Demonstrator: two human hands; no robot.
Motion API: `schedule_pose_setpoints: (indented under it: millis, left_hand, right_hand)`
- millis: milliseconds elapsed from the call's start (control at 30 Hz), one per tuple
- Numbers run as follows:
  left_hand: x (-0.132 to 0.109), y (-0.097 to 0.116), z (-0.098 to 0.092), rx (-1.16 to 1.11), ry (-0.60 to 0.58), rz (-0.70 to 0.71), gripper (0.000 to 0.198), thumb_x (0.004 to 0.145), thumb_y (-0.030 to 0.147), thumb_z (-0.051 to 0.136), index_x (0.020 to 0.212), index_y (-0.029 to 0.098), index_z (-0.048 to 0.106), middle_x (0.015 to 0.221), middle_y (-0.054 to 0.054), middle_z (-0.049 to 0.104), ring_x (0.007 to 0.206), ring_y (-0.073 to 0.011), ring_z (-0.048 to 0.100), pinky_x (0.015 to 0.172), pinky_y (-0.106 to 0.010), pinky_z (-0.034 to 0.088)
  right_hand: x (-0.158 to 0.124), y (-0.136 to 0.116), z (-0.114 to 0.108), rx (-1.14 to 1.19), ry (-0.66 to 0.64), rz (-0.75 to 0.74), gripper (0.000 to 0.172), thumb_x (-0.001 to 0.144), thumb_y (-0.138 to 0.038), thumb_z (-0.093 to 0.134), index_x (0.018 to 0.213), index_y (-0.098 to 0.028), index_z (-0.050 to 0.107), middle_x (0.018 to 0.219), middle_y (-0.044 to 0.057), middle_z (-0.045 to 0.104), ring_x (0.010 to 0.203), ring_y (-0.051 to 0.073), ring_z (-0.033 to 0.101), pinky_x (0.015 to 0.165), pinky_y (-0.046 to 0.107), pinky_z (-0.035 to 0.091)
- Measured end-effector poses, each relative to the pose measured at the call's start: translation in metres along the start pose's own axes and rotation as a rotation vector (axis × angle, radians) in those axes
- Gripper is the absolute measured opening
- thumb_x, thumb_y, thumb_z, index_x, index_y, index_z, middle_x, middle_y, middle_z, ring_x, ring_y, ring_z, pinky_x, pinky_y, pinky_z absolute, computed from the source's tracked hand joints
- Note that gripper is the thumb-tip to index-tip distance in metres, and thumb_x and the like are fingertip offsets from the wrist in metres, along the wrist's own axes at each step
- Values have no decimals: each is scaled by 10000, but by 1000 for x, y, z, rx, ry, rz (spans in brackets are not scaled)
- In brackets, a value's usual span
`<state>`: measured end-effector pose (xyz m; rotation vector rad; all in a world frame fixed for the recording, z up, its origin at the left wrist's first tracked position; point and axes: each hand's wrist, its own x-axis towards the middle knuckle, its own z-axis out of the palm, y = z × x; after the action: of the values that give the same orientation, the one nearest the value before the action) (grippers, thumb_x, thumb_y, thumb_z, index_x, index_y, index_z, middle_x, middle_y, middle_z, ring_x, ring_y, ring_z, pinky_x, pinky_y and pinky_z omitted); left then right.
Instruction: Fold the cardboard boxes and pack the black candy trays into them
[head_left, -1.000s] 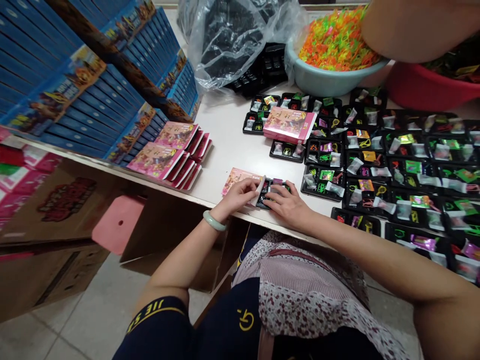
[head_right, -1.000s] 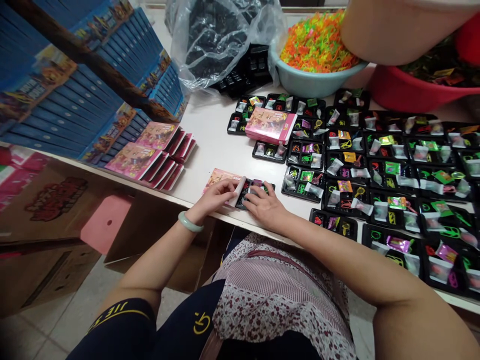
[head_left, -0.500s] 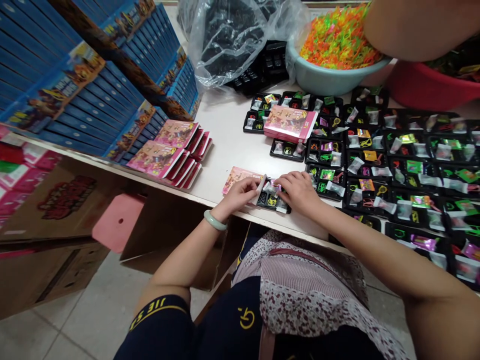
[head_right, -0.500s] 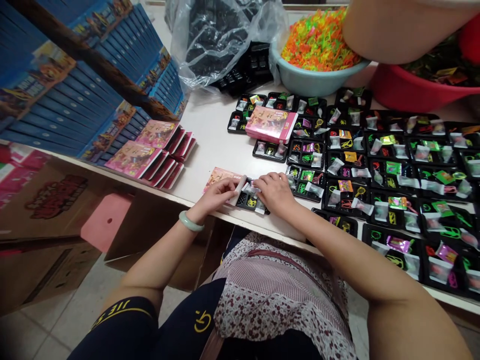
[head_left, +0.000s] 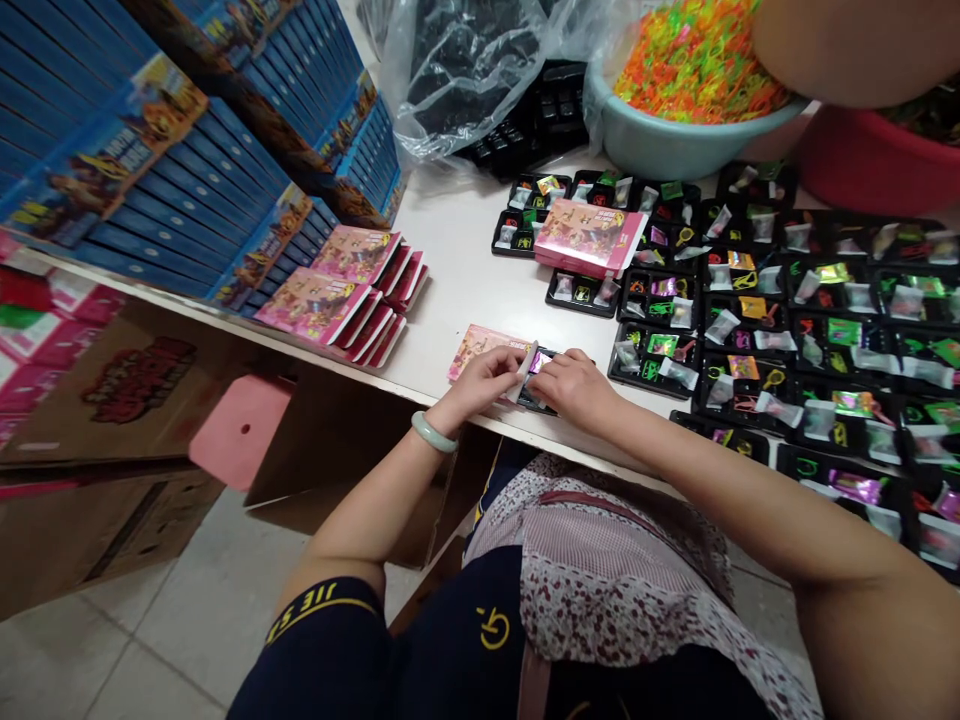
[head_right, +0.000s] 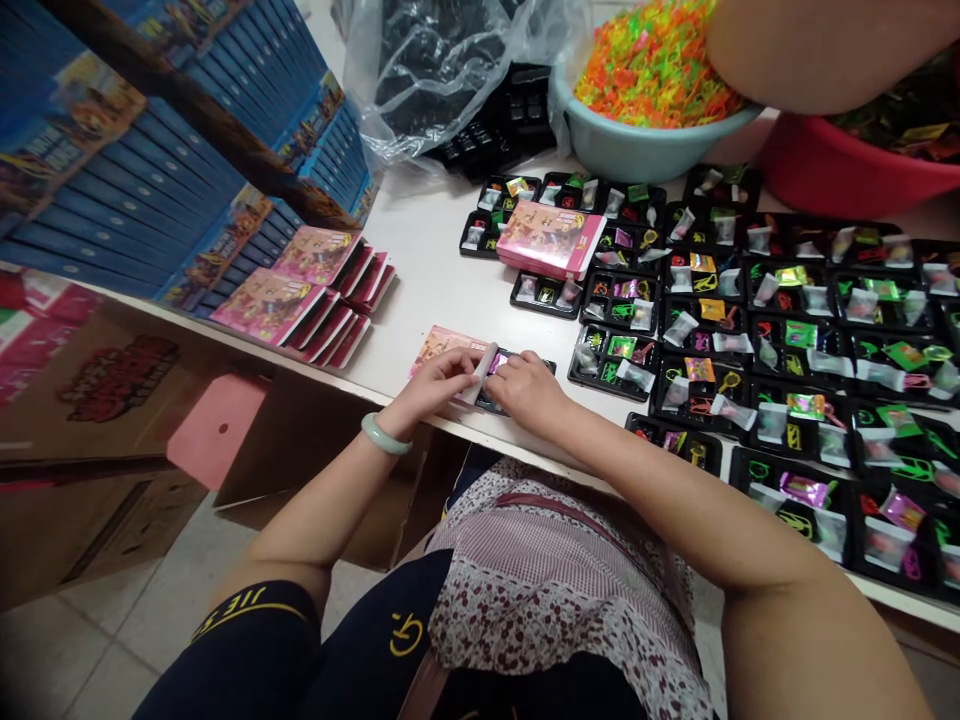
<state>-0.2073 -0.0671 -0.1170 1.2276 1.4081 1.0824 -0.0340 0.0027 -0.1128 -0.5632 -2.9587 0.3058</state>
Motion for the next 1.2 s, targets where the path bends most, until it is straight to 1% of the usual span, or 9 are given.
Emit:
schedule_pose_setpoints:
  millis: [167, 333, 467, 633, 767, 900, 1000, 1100, 1200]
  left_hand:
    - [1, -2, 4, -25, 4, 2, 199, 715, 272, 629, 637, 155, 489, 1014, -69, 672, 726, -118, 544, 668, -245, 441]
    - [2, -1, 7, 25, 27, 35, 192, 733, 263, 629, 645, 151, 500, 951, -59, 670, 721, -119, 544, 662, -238, 437]
    - [1, -1, 8, 38, 50, 61, 199, 736, 258, 634, 640, 150, 498, 907, -51, 661, 700, -116, 532, 639, -237, 433]
    - [1, -3, 8, 22, 44, 49, 173, 728, 234, 625, 643, 148, 501, 912, -56, 662, 692, -115, 535, 629, -238, 429]
    - [2, -6, 9, 13, 59, 42, 171, 718, 227, 621, 633, 147, 496, 970, -70, 668, 744, -129, 564, 659, -247, 445]
    - [3, -7, 12, 46, 112, 76, 173, 732, 227, 602, 629, 152, 486, 970, -72, 671, 812, -154, 591, 713, -267, 458]
    - [3, -4, 15, 131, 101, 119, 154, 755, 220, 578, 645, 157, 491, 933, -63, 661, 755, -142, 571, 675, -262, 445]
    - [1, -2, 19, 219, 82, 161, 119, 766, 197, 558, 668, 162, 501, 869, -47, 639, 705, -129, 536, 647, -258, 422]
    - [1, -1, 20, 235, 72, 172, 131, 784, 201, 546, 670, 164, 494, 857, -45, 627, 705, -133, 533, 647, -264, 421]
  right_hand:
    - [11, -9, 3, -3, -31, 155, 206, 957, -238, 504, 879, -134, 664, 805, 90, 693, 768, 206, 547, 726, 342, 266]
    - [-8, -3, 4, -41, 79, 17, 165, 937, -242, 542, 941, -195, 701, 883, 70, 686, 816, 213, 516, 710, 338, 259]
    - [-26, 2, 2, -60, 63, -125, 169, 923, -168, 549, 989, -201, 702, 828, 46, 686, 782, 199, 489, 707, 332, 258]
    - [-17, -2, -2, -99, 48, -69, 164, 912, -166, 562, 835, -205, 701, 830, 54, 676, 783, 201, 476, 707, 341, 254]
    - [-6, -13, -4, -144, -5, -87, 223, 922, -139, 512, 844, -194, 714, 845, 74, 679, 827, 218, 493, 737, 352, 271]
    - [-3, -22, -1, -176, -44, -40, 254, 931, -123, 473, 951, -147, 725, 902, 111, 678, 871, 235, 510, 783, 367, 292]
    - [-13, -19, -1, -132, -21, -30, 265, 939, -131, 460, 1044, -137, 704, 911, 105, 678, 868, 234, 515, 793, 368, 309]
    - [-37, -3, -8, -37, 83, -72, 267, 957, -179, 464, 1128, -180, 669, 976, 84, 682, 891, 230, 523, 783, 357, 336]
    - [-62, 12, -13, 48, 118, -80, 248, 971, -280, 473, 1086, -191, 674, 975, 88, 666, 862, 222, 543, 737, 335, 385]
